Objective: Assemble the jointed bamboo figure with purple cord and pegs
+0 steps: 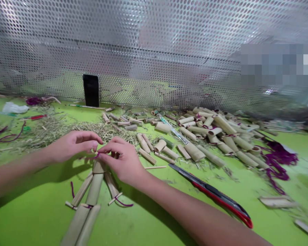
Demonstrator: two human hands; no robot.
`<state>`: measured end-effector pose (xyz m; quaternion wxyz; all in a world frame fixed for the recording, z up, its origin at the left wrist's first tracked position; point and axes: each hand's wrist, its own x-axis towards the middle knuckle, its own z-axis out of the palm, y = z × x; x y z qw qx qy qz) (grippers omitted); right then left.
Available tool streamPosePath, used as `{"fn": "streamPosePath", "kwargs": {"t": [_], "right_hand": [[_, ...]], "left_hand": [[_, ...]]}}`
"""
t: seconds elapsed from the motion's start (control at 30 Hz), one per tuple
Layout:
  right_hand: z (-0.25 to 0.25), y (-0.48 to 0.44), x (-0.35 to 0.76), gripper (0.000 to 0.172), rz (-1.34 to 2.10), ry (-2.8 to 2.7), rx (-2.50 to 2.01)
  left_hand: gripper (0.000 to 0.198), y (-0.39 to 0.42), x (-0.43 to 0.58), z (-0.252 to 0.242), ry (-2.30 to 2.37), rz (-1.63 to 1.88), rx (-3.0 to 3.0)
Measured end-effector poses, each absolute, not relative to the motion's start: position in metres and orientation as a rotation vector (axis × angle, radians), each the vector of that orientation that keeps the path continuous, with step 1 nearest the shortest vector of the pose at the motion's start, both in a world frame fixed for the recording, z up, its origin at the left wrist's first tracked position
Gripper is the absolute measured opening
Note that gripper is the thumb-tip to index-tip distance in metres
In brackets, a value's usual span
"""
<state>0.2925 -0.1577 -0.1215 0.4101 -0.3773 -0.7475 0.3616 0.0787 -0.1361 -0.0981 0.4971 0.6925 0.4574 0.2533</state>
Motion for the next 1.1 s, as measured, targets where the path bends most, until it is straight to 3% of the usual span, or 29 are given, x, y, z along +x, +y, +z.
{"fn": "streamPosePath", "kwargs": {"t": [0.37, 0.47, 0.63, 0.77, 0.93, 1.1], "right_hand": [[-0.128, -0.160, 0.296, 0.006, 0.696, -2.071, -0.877], [-0.125, -0.160, 0.296, 0.011, 0.727, -2.052, -0.937], [-0.118, -0.161, 0.297, 0.012, 0.870, -1.966, -1.126], [-0.117, -0.165, 0.290, 0.026, 0.784, -2.097, -1.242], [-0.125, -0.166, 0.285, 0.009, 0.724, -2.044, -1.036], [-0.129, -0.169, 0.288, 0.012, 0.648, -2.032, -0.827]], "left_hand": [[0.035, -0.131, 0.073, -0.103, 0.939, 0.365, 1.645], [0.027, -0.132, 0.074, -0.100, 0.959, 0.338, 1.709], [0.025, -0.134, 0.077, -0.102, 1.032, 0.497, 1.640], [0.028, -0.136, 0.078, -0.107, 0.951, 0.617, 1.541], [0.025, -0.139, 0.077, -0.104, 0.922, 0.646, 1.555], [0.026, -0.144, 0.069, -0.099, 0.906, 0.626, 1.570]]}}
